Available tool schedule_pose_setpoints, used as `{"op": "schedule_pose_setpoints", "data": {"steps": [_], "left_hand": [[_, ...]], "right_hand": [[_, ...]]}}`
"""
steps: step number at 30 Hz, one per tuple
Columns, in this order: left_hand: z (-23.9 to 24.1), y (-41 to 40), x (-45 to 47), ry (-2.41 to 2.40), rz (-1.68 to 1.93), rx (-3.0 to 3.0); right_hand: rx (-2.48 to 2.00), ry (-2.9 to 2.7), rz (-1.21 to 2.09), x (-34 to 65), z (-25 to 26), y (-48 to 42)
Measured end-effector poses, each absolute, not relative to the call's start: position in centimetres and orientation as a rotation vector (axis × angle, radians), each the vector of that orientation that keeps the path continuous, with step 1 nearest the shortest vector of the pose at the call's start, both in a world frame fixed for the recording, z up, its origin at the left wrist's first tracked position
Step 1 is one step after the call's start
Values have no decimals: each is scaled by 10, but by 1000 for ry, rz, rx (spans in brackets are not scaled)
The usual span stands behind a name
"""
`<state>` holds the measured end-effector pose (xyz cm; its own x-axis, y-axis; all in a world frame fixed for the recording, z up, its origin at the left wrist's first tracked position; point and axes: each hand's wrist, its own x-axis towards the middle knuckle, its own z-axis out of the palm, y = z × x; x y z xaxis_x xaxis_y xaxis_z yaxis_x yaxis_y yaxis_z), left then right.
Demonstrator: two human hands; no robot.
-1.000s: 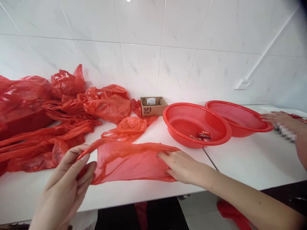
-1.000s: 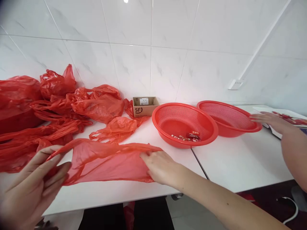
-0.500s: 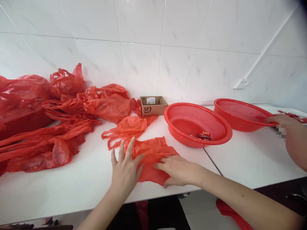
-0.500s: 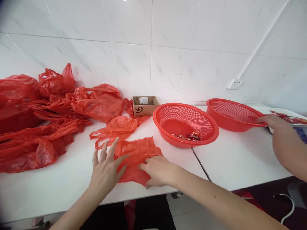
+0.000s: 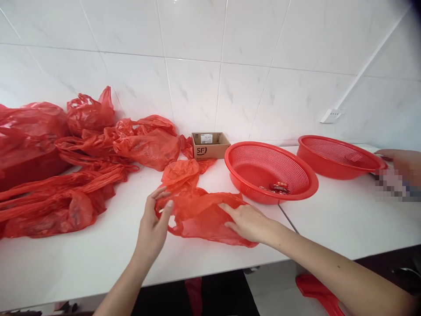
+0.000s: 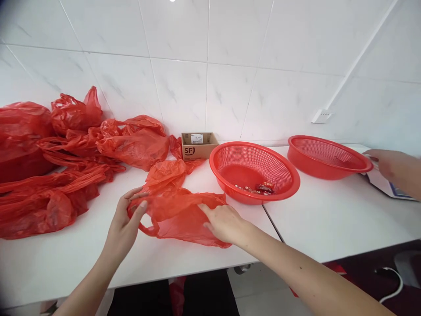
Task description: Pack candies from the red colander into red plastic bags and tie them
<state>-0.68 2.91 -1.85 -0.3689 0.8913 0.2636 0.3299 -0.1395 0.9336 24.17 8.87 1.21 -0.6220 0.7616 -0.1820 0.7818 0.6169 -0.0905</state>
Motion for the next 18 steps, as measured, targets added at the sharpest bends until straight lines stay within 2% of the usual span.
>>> {"op": "schedule_pose_setpoints", "data": {"steps": [8, 12, 15, 18], "left_hand": [[-41, 31, 32, 1753, 999, 1629], [-27, 35, 14, 1589, 1156, 1366], [-10, 33, 6, 1276, 1329, 932], [2, 31, 1, 1068, 1323, 482]], "right_hand": [[1313, 2660, -252, 230, 13, 83], [1408, 2674, -81, 244, 14, 90], [1408, 2637, -39, 251, 15, 95], [1362, 2595, -29, 251, 20, 94]]}}
